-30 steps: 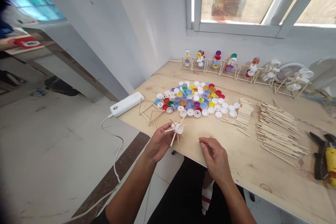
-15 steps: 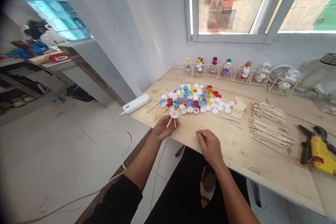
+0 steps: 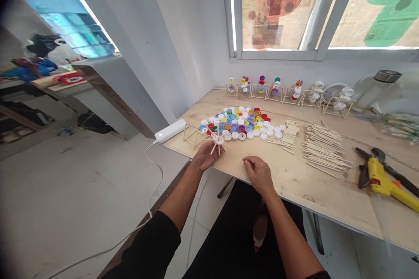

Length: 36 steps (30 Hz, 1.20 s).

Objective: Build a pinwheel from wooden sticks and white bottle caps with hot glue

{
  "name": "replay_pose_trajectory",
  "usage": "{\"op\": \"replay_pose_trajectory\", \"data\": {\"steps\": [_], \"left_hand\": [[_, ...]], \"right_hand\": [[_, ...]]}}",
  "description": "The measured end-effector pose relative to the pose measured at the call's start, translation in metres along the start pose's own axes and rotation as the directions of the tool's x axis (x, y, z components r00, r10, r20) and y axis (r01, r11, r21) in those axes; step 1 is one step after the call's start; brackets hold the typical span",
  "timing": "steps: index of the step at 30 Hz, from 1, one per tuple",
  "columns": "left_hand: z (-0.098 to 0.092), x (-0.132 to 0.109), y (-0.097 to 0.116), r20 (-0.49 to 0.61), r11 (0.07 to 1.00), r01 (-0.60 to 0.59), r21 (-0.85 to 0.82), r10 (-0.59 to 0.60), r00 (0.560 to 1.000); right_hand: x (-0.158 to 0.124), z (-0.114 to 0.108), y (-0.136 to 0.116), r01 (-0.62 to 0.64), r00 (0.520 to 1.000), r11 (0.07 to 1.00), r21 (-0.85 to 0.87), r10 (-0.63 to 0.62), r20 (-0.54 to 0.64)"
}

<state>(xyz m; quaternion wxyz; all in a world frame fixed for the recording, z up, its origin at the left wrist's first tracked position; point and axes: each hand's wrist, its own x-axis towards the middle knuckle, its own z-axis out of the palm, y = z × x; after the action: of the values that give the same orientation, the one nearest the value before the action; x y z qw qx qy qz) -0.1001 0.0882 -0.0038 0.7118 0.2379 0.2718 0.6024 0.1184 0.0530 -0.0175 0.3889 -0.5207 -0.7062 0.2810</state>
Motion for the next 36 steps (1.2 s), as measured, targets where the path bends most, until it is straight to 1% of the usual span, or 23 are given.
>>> {"op": "replay_pose_trajectory", "data": {"steps": [11, 21, 30, 36], "left_hand": [[-0.0022, 0.0007, -0.0015, 0.023, 0.999, -0.018, 0.031, 0.017, 1.0], [-0.0051, 0.0028, -0.0057, 0.041, 0.998, -0.037, 0.048, 0.035, 0.999], [-0.0015, 0.0023, -0.0066, 0.056, 0.996, -0.052, 0.074, 0.048, 0.997], [0.0021, 0.0006, -0.008, 0.051, 0.991, -0.087, 0.098, 0.082, 0.995]], "right_hand": [[0.0009, 0.0024, 0.003, 0.005, 1.0, 1.0, 0.029, -0.005, -0.015], [0.0009, 0.0029, 0.0022, -0.019, 0.999, 0.998, 0.057, 0.021, -0.03], [0.0012, 0.002, -0.0006, -0.03, 0.999, 0.997, 0.065, 0.033, -0.033], [0.0013, 0.0022, -0.0005, -0.027, 0.998, 0.997, 0.07, 0.031, -0.047]]}}
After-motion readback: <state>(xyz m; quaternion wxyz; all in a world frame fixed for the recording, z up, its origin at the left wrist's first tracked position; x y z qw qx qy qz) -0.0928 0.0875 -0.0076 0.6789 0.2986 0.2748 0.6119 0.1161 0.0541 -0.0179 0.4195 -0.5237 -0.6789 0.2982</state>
